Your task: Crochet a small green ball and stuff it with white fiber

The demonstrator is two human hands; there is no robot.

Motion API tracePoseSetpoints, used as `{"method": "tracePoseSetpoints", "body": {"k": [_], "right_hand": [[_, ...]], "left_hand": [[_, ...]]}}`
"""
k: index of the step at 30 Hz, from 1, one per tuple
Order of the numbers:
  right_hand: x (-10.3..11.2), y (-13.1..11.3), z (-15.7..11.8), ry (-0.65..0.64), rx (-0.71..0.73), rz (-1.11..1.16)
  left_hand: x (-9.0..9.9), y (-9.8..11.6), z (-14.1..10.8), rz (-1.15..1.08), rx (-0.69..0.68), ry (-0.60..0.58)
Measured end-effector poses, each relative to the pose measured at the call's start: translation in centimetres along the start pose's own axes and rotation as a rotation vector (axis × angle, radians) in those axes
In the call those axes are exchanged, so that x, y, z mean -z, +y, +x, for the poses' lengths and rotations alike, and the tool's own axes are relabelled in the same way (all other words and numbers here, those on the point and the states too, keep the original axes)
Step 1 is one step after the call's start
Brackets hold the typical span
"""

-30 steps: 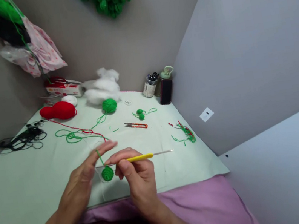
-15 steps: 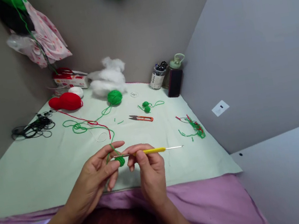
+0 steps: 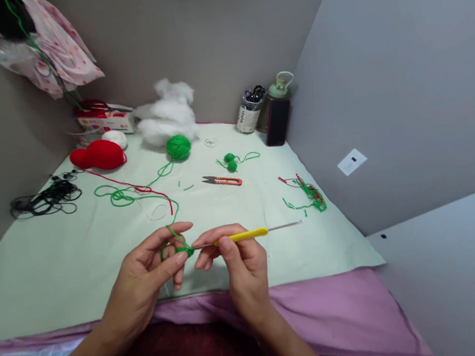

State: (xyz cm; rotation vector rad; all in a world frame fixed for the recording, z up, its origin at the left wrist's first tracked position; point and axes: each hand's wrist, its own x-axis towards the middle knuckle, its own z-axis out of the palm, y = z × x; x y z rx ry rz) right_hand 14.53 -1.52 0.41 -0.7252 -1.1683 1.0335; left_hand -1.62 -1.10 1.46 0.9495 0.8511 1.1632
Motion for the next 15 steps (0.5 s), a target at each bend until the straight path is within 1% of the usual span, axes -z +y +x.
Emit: {"method": "tracePoseSetpoints", "body": {"k": [4, 8, 9, 10, 11, 13, 14, 15], "right_hand": [[0.1, -0.1, -0.8, -0.024, 0.144, -0.241], [0.2, 0.1, -1.1, -0.084, 0.322, -0.441], [0.3, 0.3, -1.1, -0.100, 0.380, -0.520], [0.3, 0.4, -1.2, -0.116, 0.446, -0.623], [0.3, 0.6, -1.2, -0.135, 0.517, -0.739], [0.3, 0.9, -1.3, -0.148, 0.645, -0.924], [0.2, 0.9, -1.3, -0.135, 0.670, -0.947], [0.2, 0.9, -1.2, -0.111, 0.652, -0.914]], "left_hand": [[0.0, -0.1, -0.1, 0.122, -0.043, 0.050], [-0.1, -0.5, -0.4, 0.243, -0.215, 0.136], [-0.1, -0.6, -0.5, 0.236, -0.229, 0.153], [-0.1, -0.7, -0.5, 0.194, -0.211, 0.154], [-0.1, -0.7, -0.5, 0.121, -0.160, 0.136], [-0.1, -0.4, -0.3, -0.074, 0.009, 0.054], [-0.1, -0.2, -0.2, -0.169, 0.096, 0.010], [0.0, 0.1, -0.1, -0.247, 0.167, -0.025]]}}
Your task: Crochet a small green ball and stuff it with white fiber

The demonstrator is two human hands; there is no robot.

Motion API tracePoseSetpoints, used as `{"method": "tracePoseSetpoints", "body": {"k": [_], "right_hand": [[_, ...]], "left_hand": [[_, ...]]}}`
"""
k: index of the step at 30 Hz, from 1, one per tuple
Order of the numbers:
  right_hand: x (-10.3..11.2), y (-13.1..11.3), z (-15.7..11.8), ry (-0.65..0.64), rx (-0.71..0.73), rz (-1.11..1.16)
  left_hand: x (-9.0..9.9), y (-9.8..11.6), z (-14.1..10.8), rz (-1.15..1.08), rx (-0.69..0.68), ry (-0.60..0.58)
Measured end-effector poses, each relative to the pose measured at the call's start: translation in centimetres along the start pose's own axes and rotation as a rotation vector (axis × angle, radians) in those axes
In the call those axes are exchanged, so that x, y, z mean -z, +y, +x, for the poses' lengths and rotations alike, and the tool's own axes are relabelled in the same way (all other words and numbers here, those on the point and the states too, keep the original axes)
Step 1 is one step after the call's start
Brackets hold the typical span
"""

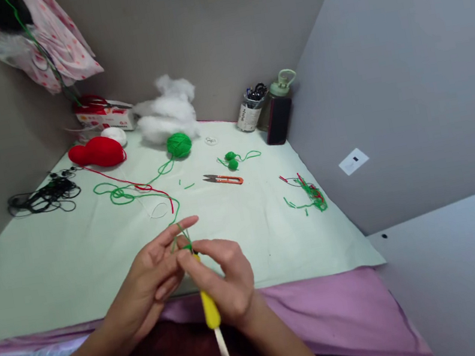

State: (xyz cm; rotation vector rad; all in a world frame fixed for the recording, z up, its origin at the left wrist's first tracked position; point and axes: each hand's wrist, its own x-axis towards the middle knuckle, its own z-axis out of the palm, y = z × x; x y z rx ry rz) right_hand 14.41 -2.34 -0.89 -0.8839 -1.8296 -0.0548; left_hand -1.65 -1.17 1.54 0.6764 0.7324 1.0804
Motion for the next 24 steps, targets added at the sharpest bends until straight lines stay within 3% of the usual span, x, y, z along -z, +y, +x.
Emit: {"method": "tracePoseSetpoints", "body": {"k": [3, 5, 7, 10, 13, 16, 19, 22, 24], "right_hand": [[0.0, -0.1, 0.7, 0.113, -0.252, 0.303], [0.0, -0.2, 1.3, 0.160, -0.418, 0.541], [-0.2, -0.3, 1.6, 0.152, -0.495, 0.671], [-0.4, -0.4, 1.3, 0.071, -0.463, 0.581], [-0.5, -0.5, 0.4, 0.031, -0.299, 0.324], [-0.3, -0.3, 0.0, 0.024, -0.171, 0.172], [0.0, 0.1, 0.3, 0.104, -0.320, 0.315], [0.1, 0.4, 0.9, 0.175, -0.572, 0.620], [-0.1, 0.5, 1.1, 0.136, -0.629, 0.734]], "left_hand": [[-0.1, 0.8, 0.2, -0.122, 0.079, -0.028], [-0.2, 0.9, 0.1, -0.119, 0.045, -0.020], [-0.3, 0.6, 0.1, -0.062, 0.008, -0.014], [-0.4, -0.1, 0.1, 0.036, -0.034, -0.005], [-0.4, -0.5, 0.3, 0.041, -0.063, 0.020], [-0.3, -0.5, 0.6, -0.069, 0.021, 0.009], [-0.1, 0.0, 0.9, -0.192, 0.123, -0.027], [-0.1, 0.3, 1.0, -0.206, 0.076, -0.009], [-0.2, 0.2, 0.9, -0.141, 0.042, -0.003]]}}
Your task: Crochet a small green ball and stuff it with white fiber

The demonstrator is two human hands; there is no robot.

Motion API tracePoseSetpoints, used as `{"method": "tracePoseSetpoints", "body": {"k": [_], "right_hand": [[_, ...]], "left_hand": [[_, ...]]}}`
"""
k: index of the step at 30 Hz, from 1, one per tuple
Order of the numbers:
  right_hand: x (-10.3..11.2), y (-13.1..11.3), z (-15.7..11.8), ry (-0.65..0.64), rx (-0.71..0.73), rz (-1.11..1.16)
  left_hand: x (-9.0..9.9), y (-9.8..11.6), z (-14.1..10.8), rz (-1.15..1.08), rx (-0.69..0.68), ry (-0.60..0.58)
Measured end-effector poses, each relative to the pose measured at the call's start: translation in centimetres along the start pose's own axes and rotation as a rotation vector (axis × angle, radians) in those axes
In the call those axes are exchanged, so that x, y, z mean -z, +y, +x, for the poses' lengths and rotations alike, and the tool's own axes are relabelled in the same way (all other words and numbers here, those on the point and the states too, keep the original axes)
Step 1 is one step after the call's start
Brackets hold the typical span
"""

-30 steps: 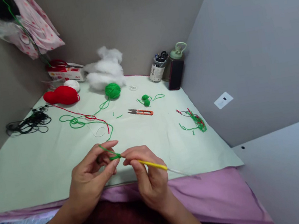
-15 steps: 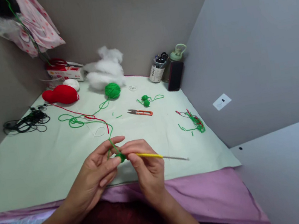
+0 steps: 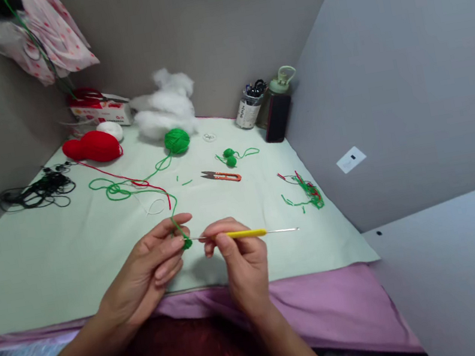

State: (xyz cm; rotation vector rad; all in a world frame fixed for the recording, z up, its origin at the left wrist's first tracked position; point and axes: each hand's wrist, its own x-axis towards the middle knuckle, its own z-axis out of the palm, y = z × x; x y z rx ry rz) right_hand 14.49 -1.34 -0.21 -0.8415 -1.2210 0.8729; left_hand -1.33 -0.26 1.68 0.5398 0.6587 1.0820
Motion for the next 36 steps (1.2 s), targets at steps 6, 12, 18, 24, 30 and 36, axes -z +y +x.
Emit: {"method": "tracePoseSetpoints", "body": {"k": [6, 12, 18, 24, 30, 36], "right_hand": [[-0.2, 0.1, 0.1, -0.005, -0.072, 0.004], [-0.3, -0.3, 0.7, 0.011, -0.153, 0.205], [0.2, -0.5, 0.4, -0.049, -0.129, 0.171], [0.8, -1.3, -0.4, -0.167, 0.170, -0.323], [0.4, 0.2, -1.3, -0.157, 0.553, -0.695], [-0.2, 0.0, -0.5, 0.044, 0.168, -0.184]], "left_hand": [[-0.4, -0.5, -0.2, 0.158, -0.056, 0.020], [-0.5, 0.0, -0.4, 0.157, -0.044, -0.006], [-0.1, 0.1, -0.4, 0.238, -0.086, 0.011], [0.5, -0.8, -0.7, 0.438, -0.233, 0.092], [0.1, -1.0, -0.6, 0.229, -0.124, 0.078], [0.1, 0.2, -0.2, 0.023, 0.021, -0.025]]}}
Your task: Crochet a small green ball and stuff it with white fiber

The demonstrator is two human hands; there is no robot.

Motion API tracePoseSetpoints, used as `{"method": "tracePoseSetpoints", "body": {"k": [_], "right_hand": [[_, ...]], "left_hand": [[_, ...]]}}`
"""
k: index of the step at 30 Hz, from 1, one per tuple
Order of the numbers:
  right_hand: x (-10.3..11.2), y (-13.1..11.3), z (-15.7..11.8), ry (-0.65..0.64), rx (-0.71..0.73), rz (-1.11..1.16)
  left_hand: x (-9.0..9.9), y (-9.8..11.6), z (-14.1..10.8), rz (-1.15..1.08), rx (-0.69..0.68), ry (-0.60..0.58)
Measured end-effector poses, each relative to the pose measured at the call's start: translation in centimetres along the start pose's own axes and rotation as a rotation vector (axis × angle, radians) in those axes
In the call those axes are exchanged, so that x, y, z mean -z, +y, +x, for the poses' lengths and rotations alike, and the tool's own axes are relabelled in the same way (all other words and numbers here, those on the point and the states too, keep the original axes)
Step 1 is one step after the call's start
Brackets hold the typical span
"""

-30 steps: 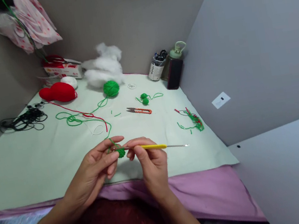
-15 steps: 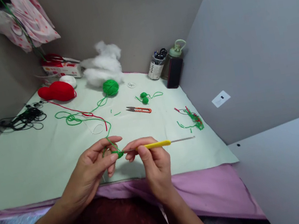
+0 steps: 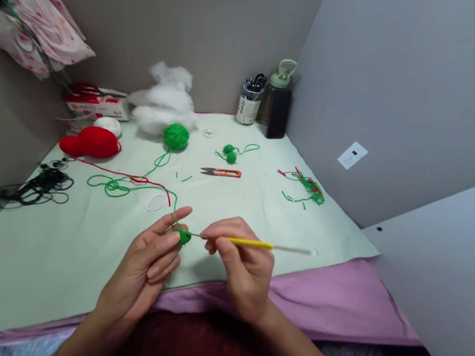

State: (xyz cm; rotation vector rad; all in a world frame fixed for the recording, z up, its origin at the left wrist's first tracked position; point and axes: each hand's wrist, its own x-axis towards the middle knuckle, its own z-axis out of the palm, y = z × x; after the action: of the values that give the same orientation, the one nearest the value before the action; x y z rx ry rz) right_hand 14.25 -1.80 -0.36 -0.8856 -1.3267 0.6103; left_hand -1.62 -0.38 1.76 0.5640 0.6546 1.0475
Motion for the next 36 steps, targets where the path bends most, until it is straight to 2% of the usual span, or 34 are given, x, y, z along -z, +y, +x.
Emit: {"method": "tracePoseSetpoints", "body": {"k": [2, 4, 11, 16, 19, 22, 25, 28, 29, 31, 34, 36], "right_hand": [[-0.3, 0.0, 0.4, 0.006, -0.133, 0.163], [-0.5, 0.2, 0.4, -0.016, -0.187, 0.215], [0.2, -0.2, 0.1, 0.033, -0.188, 0.168], [0.2, -0.2, 0.4, 0.020, -0.235, 0.271], [-0.1, 0.0, 0.4, -0.051, -0.181, 0.185], [-0.2, 0.1, -0.1, -0.068, -0.081, 0.021], [-0.2, 0.3, -0.7, -0.099, 0.138, -0.240], [0.0, 0.6, -1.0, -0.123, 0.337, -0.427], [0.1, 0.6, -1.0, -0.121, 0.329, -0.420], [0.4, 0.5, -0.6, -0.071, 0.192, -0.290], [0.6, 0.2, 0.2, -0.013, -0.072, 0.023], [0.5, 0.1, 0.5, -0.048, -0.152, 0.157]], "left_hand": [[-0.1, -0.1, -0.1, 0.036, -0.031, 0.004], [-0.1, -0.4, -0.1, 0.086, -0.053, 0.022], [0.4, -0.5, -0.1, 0.213, -0.114, 0.104], [0.3, -0.5, -0.2, 0.227, -0.121, 0.060], [0.3, -0.8, -0.2, 0.223, -0.100, -0.025], [0.3, -1.2, 0.0, 0.212, -0.093, -0.022], [0.2, -1.4, 0.2, 0.147, -0.088, 0.028], [0.2, -1.3, 0.4, 0.035, 0.021, 0.007], [0.3, -1.2, 0.5, 0.000, 0.066, -0.009], [0.5, -0.8, 0.6, -0.054, 0.105, -0.027], [0.6, -0.4, 0.5, -0.058, 0.044, -0.009], [0.5, -0.4, 0.4, -0.005, 0.009, -0.006]]}}
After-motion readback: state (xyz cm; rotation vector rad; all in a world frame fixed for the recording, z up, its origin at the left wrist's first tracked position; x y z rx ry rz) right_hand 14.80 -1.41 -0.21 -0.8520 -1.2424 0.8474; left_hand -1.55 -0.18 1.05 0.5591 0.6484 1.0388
